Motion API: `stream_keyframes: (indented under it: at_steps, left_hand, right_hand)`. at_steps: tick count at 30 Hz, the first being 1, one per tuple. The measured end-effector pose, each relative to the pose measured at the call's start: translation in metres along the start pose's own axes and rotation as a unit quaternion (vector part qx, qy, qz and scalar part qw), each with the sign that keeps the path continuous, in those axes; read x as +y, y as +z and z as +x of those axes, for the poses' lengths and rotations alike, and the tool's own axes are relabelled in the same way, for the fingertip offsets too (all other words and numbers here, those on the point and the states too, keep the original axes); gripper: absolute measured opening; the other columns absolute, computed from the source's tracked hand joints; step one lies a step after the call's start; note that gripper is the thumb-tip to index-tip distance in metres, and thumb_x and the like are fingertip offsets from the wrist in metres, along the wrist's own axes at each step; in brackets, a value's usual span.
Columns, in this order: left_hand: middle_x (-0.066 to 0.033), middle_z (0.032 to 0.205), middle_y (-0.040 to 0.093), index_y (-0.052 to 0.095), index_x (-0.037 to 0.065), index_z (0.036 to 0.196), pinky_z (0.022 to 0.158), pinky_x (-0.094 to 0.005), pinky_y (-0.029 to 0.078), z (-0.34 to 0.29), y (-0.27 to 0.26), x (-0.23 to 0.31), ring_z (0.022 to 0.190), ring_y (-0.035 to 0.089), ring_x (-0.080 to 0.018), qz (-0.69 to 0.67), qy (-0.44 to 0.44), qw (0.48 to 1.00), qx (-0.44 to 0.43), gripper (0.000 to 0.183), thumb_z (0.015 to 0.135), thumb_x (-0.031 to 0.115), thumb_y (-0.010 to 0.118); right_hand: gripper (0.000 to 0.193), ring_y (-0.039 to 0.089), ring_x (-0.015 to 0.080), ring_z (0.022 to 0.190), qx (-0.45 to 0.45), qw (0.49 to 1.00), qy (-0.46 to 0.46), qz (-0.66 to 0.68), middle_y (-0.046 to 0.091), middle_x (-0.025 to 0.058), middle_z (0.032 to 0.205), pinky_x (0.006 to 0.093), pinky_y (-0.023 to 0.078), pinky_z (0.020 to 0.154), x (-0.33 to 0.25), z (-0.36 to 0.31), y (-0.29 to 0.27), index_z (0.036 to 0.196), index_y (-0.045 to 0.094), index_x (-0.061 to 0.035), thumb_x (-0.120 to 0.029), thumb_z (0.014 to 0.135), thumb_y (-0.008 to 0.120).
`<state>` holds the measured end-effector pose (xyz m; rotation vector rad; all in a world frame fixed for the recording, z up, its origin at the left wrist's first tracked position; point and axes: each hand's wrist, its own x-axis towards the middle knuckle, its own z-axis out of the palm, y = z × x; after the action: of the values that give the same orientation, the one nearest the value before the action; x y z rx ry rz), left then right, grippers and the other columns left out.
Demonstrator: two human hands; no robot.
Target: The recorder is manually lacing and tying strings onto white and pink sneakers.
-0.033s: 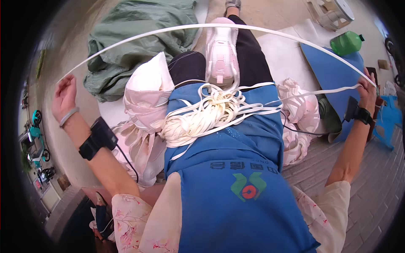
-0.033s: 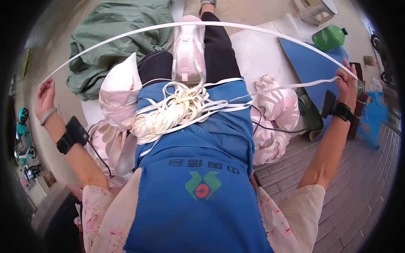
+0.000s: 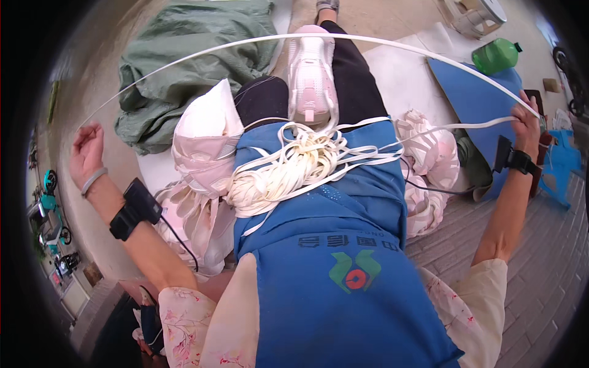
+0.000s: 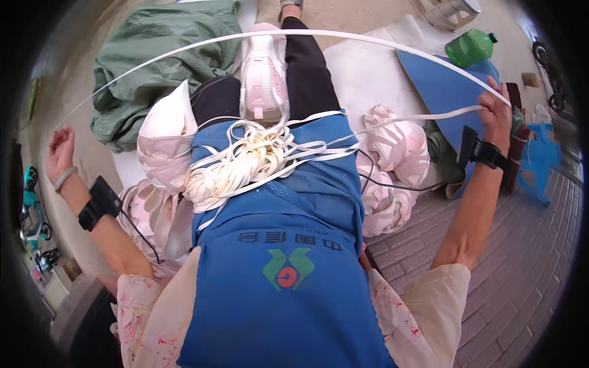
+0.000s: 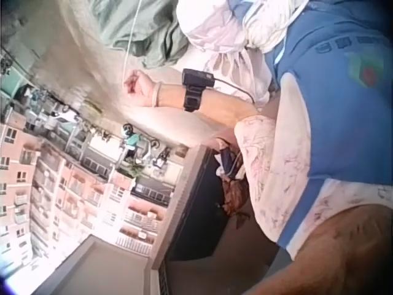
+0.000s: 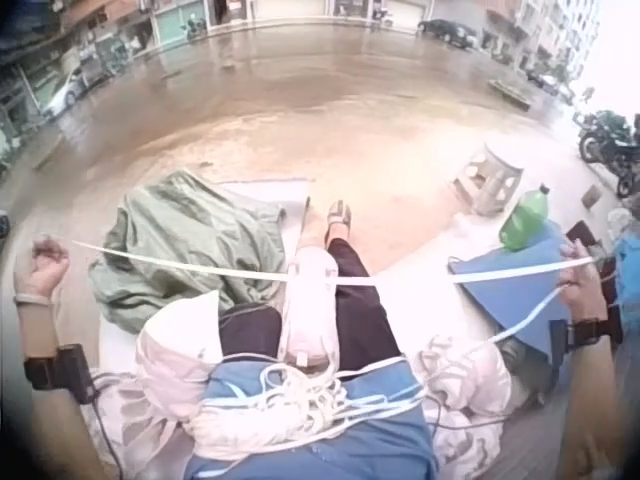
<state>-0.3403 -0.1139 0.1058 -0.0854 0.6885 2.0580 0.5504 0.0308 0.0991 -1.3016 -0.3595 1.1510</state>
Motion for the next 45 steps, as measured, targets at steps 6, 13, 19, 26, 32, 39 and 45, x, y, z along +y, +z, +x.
stream_keyframes:
  at_steps: [6,13,19,26,32,39,45]
  left_hand:
    - [-0.0214,0.101,0.058,0.044,0.004,0.068,0.104,-0.0652,0.02,0.007,-0.016,0.056,0.121,0.046,-0.0416,0.169,0.159,0.972,-0.025,0.016,0.083,0.008,0.043]
    - [-0.0193,0.092,0.059,0.042,0.002,0.075,0.094,-0.0605,0.026,0.0,-0.061,0.155,0.106,0.051,-0.0368,0.138,0.227,0.964,-0.009,0.011,0.082,0.011,0.045]
    - [-0.0168,0.092,0.057,0.043,0.002,0.087,0.084,-0.0536,0.029,-0.016,-0.109,0.192,0.096,0.049,-0.032,0.231,0.259,0.935,0.077,0.011,0.084,0.012,0.045]
    - [-0.0138,0.091,0.055,0.044,0.001,0.101,0.073,-0.0455,0.032,-0.022,-0.126,0.233,0.084,0.046,-0.0263,0.298,0.293,0.901,0.115,0.019,0.087,0.014,0.045]
    - [-0.0113,0.09,0.053,0.045,0.001,0.113,0.063,-0.0385,0.035,-0.01,-0.122,0.279,0.073,0.044,-0.0214,0.353,0.323,0.87,0.119,0.028,0.089,0.016,0.045]
    - [-0.0086,0.093,0.052,0.047,-0.003,0.122,0.051,-0.0253,0.036,0.032,-0.05,0.115,0.059,0.041,-0.0129,0.489,0.265,0.831,-0.011,0.032,0.093,0.009,0.044]
    - [-0.0016,0.089,0.061,0.058,-0.001,0.114,0.045,-0.017,0.029,-0.078,0.02,-0.204,0.051,0.037,0.0,0.589,0.017,0.768,-0.251,0.027,0.094,0.017,0.054]
  right_hand:
    - [0.051,0.03,0.0071,0.045,-0.206,0.966,-0.116,-0.1,0.038,-0.0043,0.058,0.0255,0.037,0.049,0.071,-0.081,0.12,0.108,0.057,0.0108,-0.034,0.102,0.032]
    - [0.047,0.023,0.0027,0.043,-0.245,0.917,-0.256,-0.181,0.028,-0.0083,0.053,0.0208,0.019,0.04,0.093,-0.117,0.177,0.094,0.063,0.0069,-0.038,0.096,0.05]
    - [0.049,0.028,0.0031,0.042,-0.026,0.92,-0.275,-0.278,0.032,-0.0077,0.052,0.021,0.023,0.038,0.045,-0.02,0.085,0.091,0.064,0.0047,-0.042,0.094,0.051]
    - [0.063,0.033,0.0104,0.043,0.018,0.984,-0.128,-0.124,0.033,-0.0035,0.056,0.0252,0.036,0.044,0.046,0.007,0.063,0.1,0.059,0.0088,-0.049,0.095,0.034]
    - [0.068,0.039,0.0142,0.046,0.06,0.981,-0.129,-0.131,0.048,0.0014,0.063,0.0278,0.043,0.047,0.009,0.008,0.052,0.096,0.06,0.0052,-0.057,0.09,0.033]
    - [0.062,0.048,0.0076,0.056,-0.325,0.893,-0.204,-0.235,0.044,-0.0029,0.059,0.0218,0.043,0.055,0.154,-0.102,0.14,0.087,0.065,0.0024,-0.052,0.097,0.036]
    - [0.028,0.05,0.0276,0.091,-0.392,0.621,-0.4,-0.548,0.053,0.0116,0.09,0.04,0.037,0.082,0.227,-0.217,0.162,0.086,0.061,-0.005,-0.032,0.08,0.065]
